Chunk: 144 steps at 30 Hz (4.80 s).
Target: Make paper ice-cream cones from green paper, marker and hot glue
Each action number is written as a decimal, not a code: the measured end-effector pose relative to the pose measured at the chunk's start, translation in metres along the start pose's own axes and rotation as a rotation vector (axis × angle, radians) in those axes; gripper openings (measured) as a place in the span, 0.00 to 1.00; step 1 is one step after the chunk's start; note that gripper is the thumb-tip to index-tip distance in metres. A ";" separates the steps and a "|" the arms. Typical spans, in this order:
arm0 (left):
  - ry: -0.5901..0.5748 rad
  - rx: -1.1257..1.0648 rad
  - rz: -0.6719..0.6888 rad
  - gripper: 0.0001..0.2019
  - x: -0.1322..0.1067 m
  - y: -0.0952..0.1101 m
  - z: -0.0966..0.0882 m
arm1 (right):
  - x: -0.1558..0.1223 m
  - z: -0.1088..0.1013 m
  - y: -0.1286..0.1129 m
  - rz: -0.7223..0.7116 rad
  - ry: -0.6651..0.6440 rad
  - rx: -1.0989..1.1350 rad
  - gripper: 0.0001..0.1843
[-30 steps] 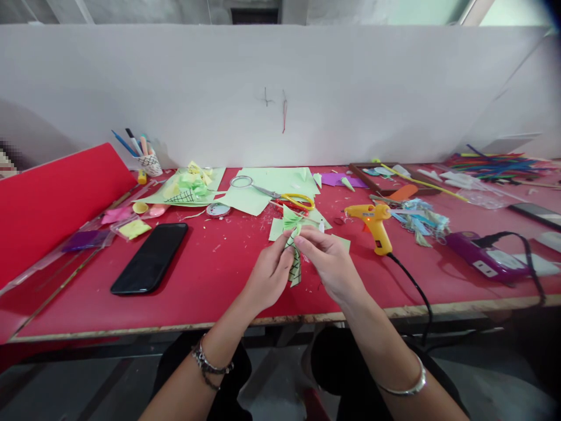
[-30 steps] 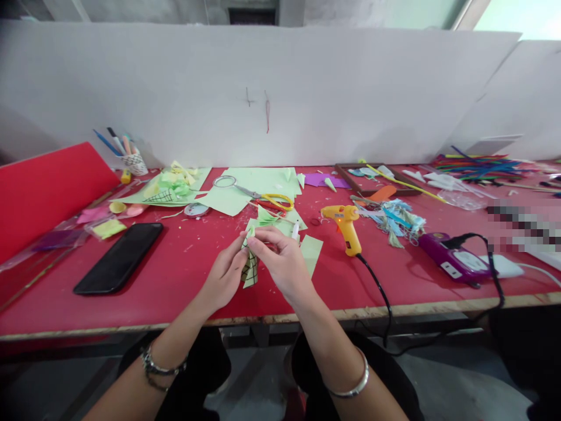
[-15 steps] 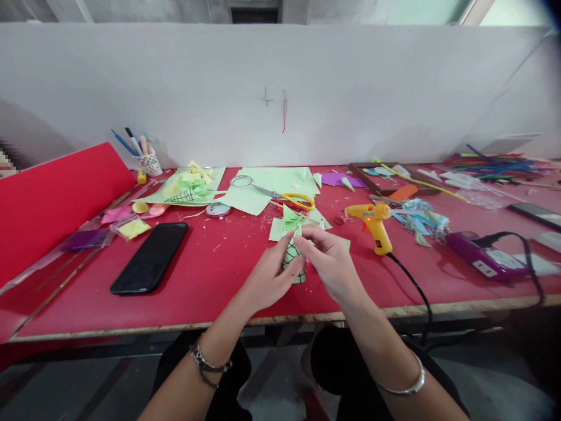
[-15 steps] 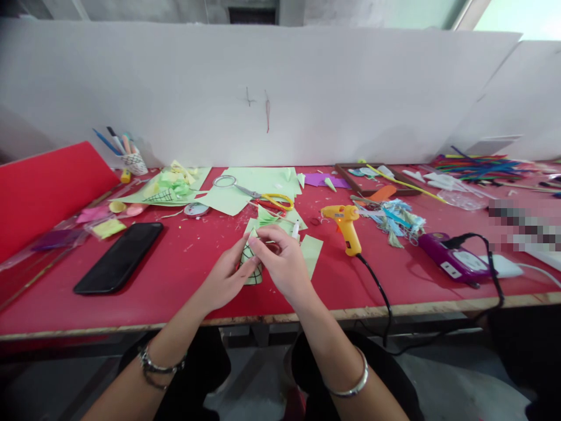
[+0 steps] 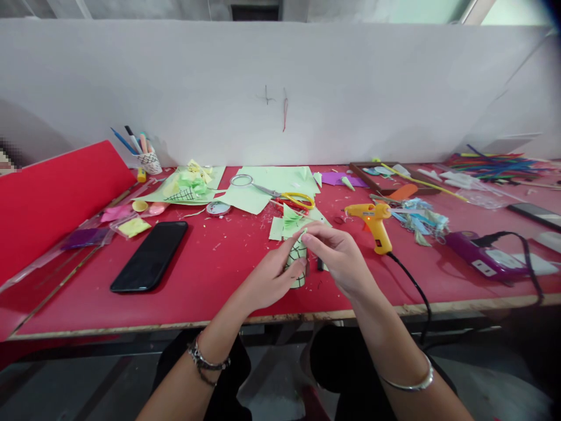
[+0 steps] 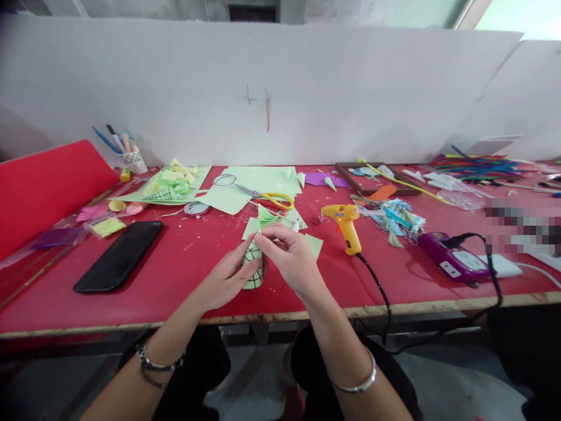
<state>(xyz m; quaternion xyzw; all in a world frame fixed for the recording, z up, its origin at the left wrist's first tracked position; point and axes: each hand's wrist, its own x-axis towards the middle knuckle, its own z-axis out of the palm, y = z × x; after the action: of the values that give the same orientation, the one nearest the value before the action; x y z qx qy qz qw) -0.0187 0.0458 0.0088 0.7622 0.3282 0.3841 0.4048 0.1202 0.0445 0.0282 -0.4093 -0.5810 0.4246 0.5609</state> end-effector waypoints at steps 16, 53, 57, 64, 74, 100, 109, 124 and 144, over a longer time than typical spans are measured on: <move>-0.055 0.012 -0.087 0.10 0.002 0.000 0.000 | 0.000 -0.005 0.000 -0.022 0.002 -0.056 0.07; 0.049 0.180 -0.069 0.14 0.005 0.002 0.001 | 0.003 -0.003 0.009 -0.010 -0.017 -0.058 0.06; 0.063 0.189 -0.063 0.15 0.004 0.000 0.001 | 0.004 -0.004 0.012 -0.041 -0.024 -0.099 0.05; 0.084 0.212 -0.048 0.16 0.005 0.001 0.003 | 0.003 -0.003 0.011 -0.084 -0.013 -0.133 0.04; 0.077 0.119 -0.088 0.17 0.002 0.000 0.002 | 0.005 -0.004 0.015 -0.097 -0.013 -0.020 0.05; 0.254 1.012 0.060 0.13 0.002 -0.001 0.008 | 0.003 -0.001 0.015 -0.087 0.038 -0.084 0.08; 0.219 0.943 0.062 0.09 0.003 -0.001 0.008 | 0.003 0.000 0.018 -0.040 0.079 0.005 0.08; 0.010 0.231 -0.164 0.12 0.004 0.004 0.005 | 0.005 -0.002 0.022 0.074 0.051 0.093 0.09; -0.003 0.025 -0.162 0.10 0.005 0.001 0.003 | 0.006 -0.007 0.022 0.134 0.012 0.326 0.02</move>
<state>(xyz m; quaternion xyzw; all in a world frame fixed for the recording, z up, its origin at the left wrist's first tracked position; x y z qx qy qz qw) -0.0138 0.0481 0.0104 0.7388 0.3930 0.3447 0.4254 0.1267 0.0573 0.0097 -0.3532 -0.4726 0.5471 0.5937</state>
